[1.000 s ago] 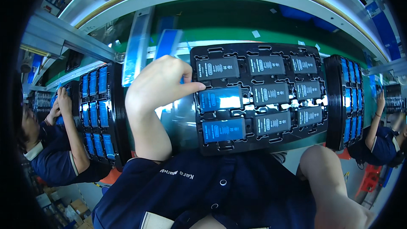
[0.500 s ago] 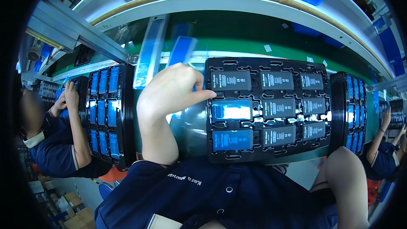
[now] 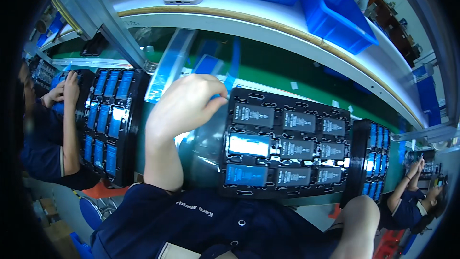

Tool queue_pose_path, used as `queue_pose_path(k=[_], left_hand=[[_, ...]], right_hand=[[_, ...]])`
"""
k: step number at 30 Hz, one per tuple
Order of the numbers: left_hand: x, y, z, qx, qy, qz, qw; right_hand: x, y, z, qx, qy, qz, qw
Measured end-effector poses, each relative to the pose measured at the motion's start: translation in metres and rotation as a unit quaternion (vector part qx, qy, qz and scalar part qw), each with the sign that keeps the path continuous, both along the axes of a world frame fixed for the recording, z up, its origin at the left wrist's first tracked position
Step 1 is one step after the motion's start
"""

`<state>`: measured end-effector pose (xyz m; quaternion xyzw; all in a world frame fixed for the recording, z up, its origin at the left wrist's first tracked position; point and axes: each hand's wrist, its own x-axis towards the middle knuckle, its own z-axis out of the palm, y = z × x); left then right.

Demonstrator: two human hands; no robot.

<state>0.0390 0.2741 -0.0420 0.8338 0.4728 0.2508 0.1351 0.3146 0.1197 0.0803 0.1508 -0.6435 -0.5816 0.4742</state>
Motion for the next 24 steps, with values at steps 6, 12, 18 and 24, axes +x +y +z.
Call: queue_pose_path(k=[6,12,18,24], left_hand=[[0.016,0.006,0.008,0.059,-0.231,-0.097,0.966],[0.025,-0.002,0.017,-0.002,-0.214,-0.174,0.961],[0.031,0.001,0.011,-0.016,-0.217,-0.178,0.960],[0.045,0.001,0.002,-0.036,-0.219,-0.125,0.967]], right_hand=[[-0.004,0.016,-0.042,-0.256,-0.071,-0.109,0.958],[-0.016,0.134,-0.101,-0.662,0.025,-0.122,0.739],[-0.028,0.135,-0.142,-0.922,0.195,0.204,0.263],[-0.018,0.137,-0.155,-0.938,0.152,0.195,0.243]])
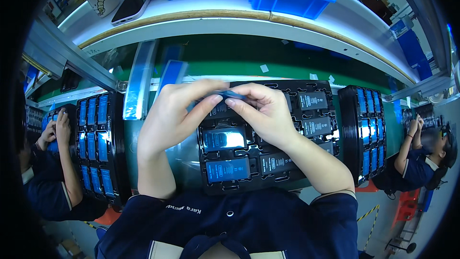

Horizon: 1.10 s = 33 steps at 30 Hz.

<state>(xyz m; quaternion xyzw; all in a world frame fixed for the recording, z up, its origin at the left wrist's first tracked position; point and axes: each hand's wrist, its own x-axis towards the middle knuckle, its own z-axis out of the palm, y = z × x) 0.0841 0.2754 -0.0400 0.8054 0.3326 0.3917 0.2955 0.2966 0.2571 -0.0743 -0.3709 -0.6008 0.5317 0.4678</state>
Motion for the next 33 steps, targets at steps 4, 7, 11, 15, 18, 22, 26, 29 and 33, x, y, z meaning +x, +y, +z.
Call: queue_pose_path(k=[4,7,11,15,18,22,26,29,33], left_hand=[[0.000,0.005,-0.007,0.061,0.048,0.012,0.997],[-0.006,0.009,-0.010,0.053,0.079,0.010,0.995],[-0.030,0.014,0.001,0.040,0.118,0.061,0.990],[-0.060,0.016,0.002,-0.020,0.112,0.204,0.972],[-0.061,0.017,0.003,-0.036,0.100,0.344,0.933],[-0.053,0.020,-0.001,0.017,0.047,0.435,0.899],[-0.048,0.019,-0.001,0.005,0.023,0.408,0.913],[-0.044,0.018,0.000,-0.005,0.014,0.392,0.920],[-0.042,0.019,-0.004,-0.001,0.000,0.366,0.931]], right_hand=[[-0.005,0.003,0.007,0.179,-0.153,-0.064,0.970],[0.000,-0.001,0.007,0.098,-0.031,-0.019,0.995],[0.004,0.002,0.002,-0.014,0.015,-0.073,0.997],[0.012,0.019,-0.004,-0.039,0.093,-0.181,0.978],[0.014,0.025,-0.008,-0.075,0.112,-0.208,0.969],[0.008,0.022,-0.014,-0.112,0.025,-0.147,0.983],[-0.003,0.014,-0.016,-0.114,-0.075,-0.117,0.984],[-0.006,0.013,-0.013,-0.112,-0.102,-0.126,0.980],[-0.008,0.014,-0.015,-0.104,-0.129,-0.128,0.978]])
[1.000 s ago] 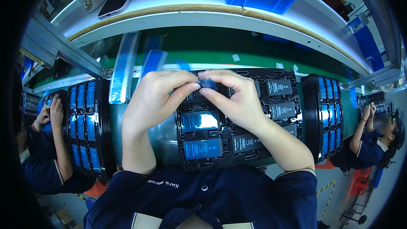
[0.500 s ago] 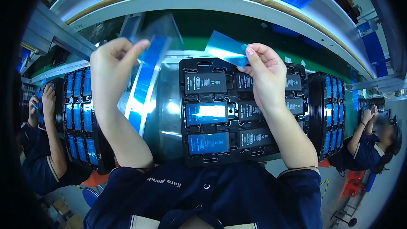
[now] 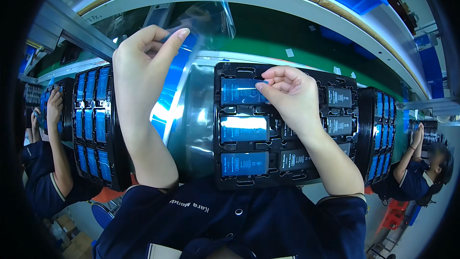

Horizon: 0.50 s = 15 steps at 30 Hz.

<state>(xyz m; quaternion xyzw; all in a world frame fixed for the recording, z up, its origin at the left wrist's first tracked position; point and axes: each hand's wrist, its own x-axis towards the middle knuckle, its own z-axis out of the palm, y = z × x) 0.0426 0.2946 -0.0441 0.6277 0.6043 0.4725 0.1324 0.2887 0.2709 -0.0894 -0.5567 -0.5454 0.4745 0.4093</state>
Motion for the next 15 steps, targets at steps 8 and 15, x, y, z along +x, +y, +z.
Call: queue_pose_path(k=[8,15], left_hand=[[0.0012,0.0015,-0.0019,0.003,0.006,-0.010,1.000],[0.0024,0.0010,-0.0016,-0.004,-0.001,-0.020,1.000]], right_hand=[[0.0013,0.0012,0.0006,-0.006,0.010,0.000,1.000],[0.0010,0.0019,-0.0002,-0.011,0.003,0.005,1.000]])
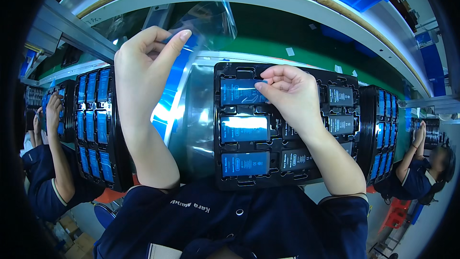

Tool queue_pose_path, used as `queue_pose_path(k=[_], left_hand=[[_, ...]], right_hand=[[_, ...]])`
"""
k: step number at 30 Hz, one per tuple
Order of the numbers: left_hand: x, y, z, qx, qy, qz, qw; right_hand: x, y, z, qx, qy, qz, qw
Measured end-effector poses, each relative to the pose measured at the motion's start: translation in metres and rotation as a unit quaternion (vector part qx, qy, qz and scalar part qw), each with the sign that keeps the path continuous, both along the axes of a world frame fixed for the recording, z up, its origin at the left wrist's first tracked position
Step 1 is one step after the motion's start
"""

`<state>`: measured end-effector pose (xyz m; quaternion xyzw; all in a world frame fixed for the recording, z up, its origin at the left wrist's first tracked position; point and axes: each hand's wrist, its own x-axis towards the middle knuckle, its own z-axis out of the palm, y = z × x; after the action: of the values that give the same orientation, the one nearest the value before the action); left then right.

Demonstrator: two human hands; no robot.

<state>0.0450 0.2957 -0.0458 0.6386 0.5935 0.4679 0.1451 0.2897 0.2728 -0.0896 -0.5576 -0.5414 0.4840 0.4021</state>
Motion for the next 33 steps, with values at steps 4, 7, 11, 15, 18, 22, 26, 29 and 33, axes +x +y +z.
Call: queue_pose_path(k=[4,7,11,15,18,22,26,29,33], left_hand=[[0.001,-0.001,0.005,-0.016,0.005,0.013,1.000],[0.001,-0.001,0.005,-0.020,0.001,0.009,1.000],[0.001,-0.001,0.004,-0.015,0.002,0.005,1.000],[0.000,-0.001,0.002,-0.007,0.006,-0.007,1.000],[0.000,0.000,0.002,-0.003,0.005,-0.012,1.000],[0.003,0.000,0.003,0.003,-0.027,-0.047,0.999],[0.004,-0.001,0.002,-0.058,-0.150,-0.138,0.977],[0.002,-0.002,0.004,-0.103,-0.180,-0.255,0.944],[0.001,-0.001,0.009,-0.191,-0.038,-0.470,0.861]], right_hand=[[0.001,0.000,-0.001,0.005,-0.004,0.006,1.000],[0.001,-0.001,-0.003,0.023,-0.035,0.007,0.999],[-0.001,-0.002,-0.003,0.033,-0.048,0.006,0.998],[-0.001,-0.002,-0.003,0.041,-0.058,0.012,0.997],[-0.002,-0.003,-0.006,0.074,-0.070,0.016,0.995],[-0.006,-0.004,-0.004,0.132,-0.132,0.034,0.982],[-0.009,-0.005,0.012,0.206,-0.239,0.066,0.947],[-0.003,-0.001,0.010,0.231,-0.186,0.042,0.954],[-0.005,-0.003,0.012,0.092,0.160,0.085,0.979]])
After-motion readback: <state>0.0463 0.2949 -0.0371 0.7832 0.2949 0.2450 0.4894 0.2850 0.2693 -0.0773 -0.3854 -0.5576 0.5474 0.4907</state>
